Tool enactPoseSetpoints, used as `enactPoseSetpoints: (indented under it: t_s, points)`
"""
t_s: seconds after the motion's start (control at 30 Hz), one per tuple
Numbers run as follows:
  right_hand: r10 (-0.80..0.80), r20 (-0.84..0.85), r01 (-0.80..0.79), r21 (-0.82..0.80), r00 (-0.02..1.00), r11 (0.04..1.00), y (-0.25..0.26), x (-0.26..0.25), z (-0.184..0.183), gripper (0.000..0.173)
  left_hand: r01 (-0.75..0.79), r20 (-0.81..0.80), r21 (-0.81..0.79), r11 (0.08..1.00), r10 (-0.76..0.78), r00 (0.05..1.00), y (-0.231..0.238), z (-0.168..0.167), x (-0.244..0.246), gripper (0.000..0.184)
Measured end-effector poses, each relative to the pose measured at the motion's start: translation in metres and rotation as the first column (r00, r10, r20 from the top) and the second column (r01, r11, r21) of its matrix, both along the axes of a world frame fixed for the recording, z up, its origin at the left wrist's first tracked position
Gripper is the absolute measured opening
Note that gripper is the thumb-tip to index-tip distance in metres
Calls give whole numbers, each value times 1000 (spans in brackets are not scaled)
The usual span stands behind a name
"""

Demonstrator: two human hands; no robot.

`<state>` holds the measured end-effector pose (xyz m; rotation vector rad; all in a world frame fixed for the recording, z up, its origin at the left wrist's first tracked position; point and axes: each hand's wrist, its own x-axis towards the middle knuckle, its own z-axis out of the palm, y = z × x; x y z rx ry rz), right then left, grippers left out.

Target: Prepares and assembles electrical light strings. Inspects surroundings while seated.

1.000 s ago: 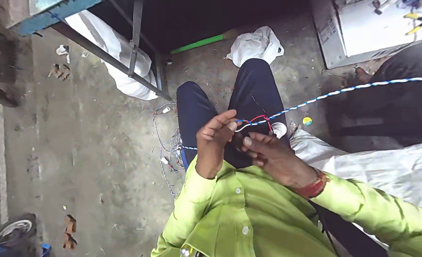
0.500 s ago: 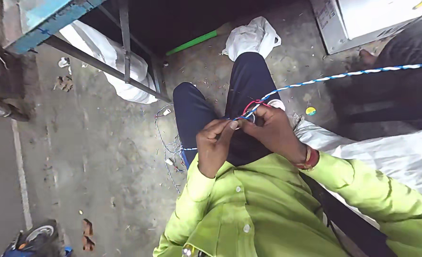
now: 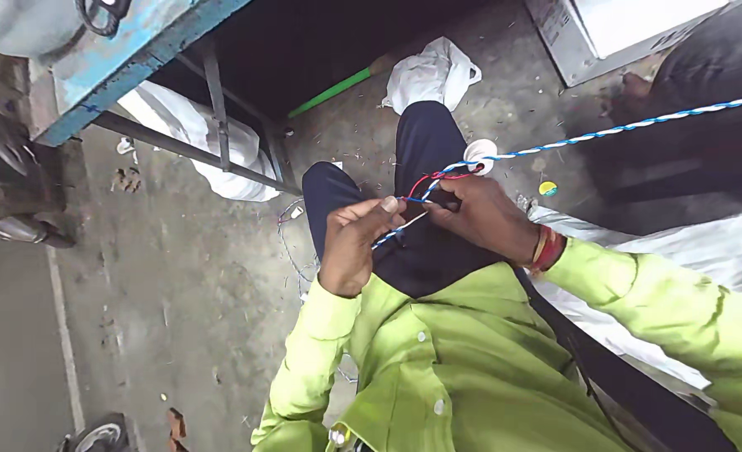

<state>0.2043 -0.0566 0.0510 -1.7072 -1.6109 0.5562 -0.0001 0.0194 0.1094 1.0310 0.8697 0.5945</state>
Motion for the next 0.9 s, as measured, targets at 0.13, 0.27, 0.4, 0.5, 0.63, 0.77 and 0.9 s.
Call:
enactPoseSetpoints:
  t_s: [0.13,0.27,0.4,0.5,0.63,0.77,0.9]
  points:
    - [10,178,-35,135,984,990,8,11,-2,23,13,9,-53,999,-13,1000,6,-2,1,18]
    - [7,-312,-68,-184,950,981,3,15,1,19,-88,36,-55,995,90,995,5,-14,1,18]
    - [-76,-666,-225,-354,742,908,-26,7,7,19,-85,141,-12,996,86,986,-2,-20,-5,26]
    - [-74,-778,-278,-309,624,910,-38,-3,21,29,-35,90,143,989,23,996,-12,-28,-4,28]
    - [-7,-774,-224,-192,634,955,-38,-15,30,22,19,-27,402,915,-9,1000,-20,-38,-5,24]
    - [-149,-801,-132,-273,579,953,-34,-29,21,20,-14,-59,509,861,51,997,-23,-40,-10,20]
    - [-238,-819,-38,-302,521,953,-37,-44,19,21,-3,-148,617,787,120,982,-30,-37,-16,17]
